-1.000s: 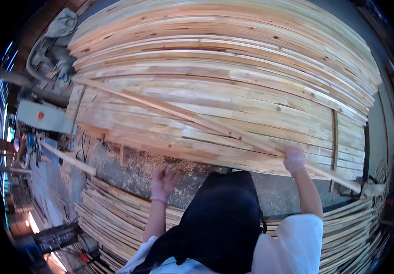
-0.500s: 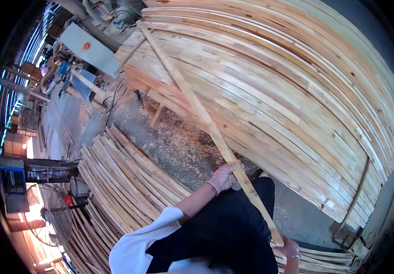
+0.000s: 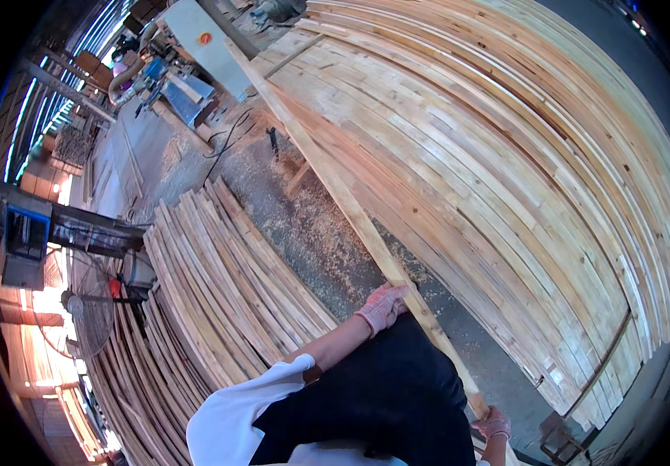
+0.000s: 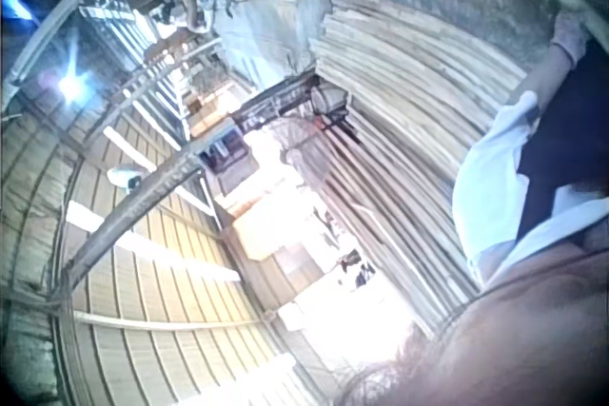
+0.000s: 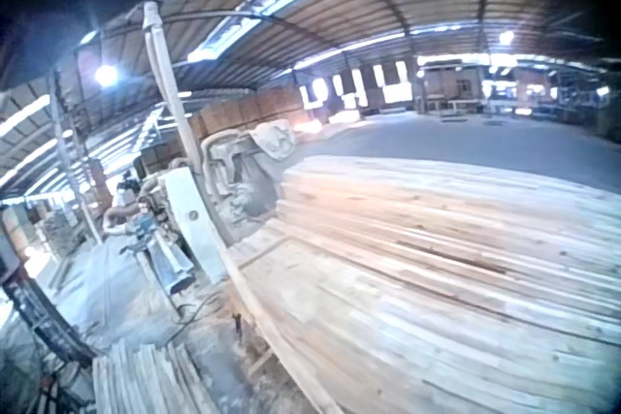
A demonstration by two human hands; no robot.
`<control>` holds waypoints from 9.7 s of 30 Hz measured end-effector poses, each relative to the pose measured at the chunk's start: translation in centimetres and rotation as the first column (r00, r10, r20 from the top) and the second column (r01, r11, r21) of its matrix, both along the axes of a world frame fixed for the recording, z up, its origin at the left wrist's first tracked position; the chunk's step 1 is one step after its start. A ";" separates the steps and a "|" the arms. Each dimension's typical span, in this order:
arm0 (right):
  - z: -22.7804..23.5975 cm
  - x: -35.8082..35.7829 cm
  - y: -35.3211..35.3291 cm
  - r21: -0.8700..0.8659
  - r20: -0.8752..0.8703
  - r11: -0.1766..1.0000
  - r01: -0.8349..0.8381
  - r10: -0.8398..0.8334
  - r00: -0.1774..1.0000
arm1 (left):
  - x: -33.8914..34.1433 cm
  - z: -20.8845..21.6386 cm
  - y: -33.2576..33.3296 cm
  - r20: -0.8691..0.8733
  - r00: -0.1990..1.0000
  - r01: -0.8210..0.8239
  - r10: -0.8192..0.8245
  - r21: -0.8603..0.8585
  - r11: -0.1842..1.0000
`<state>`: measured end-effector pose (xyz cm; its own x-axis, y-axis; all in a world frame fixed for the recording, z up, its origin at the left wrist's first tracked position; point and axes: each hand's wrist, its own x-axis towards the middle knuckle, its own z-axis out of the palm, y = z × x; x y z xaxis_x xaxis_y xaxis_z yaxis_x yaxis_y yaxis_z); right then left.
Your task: The person processes wood strips using a machinery table and سپس sorts and stacks the lumber into organized piles by hand.
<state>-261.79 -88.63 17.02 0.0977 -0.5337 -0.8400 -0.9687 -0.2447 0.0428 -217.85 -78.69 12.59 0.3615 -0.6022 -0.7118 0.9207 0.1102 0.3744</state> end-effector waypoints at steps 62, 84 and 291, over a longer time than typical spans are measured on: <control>5.4 14.1 -0.7 0.463 0.714 0.393 0.795 -0.696 -0.072 | 10.8 3.8 2.4 0.350 0.933 -0.139 0.087 0.127 0.982; -1.2 26.4 -9.3 0.369 0.708 0.927 0.064 -0.325 0.626 | 12.8 1.5 4.9 0.243 0.842 -0.451 0.482 -0.174 0.875; 10.8 30.2 0.1 -0.192 0.613 0.978 -0.083 0.185 0.768 | 13.1 2.4 6.5 0.403 0.836 0.478 -0.372 -0.204 0.854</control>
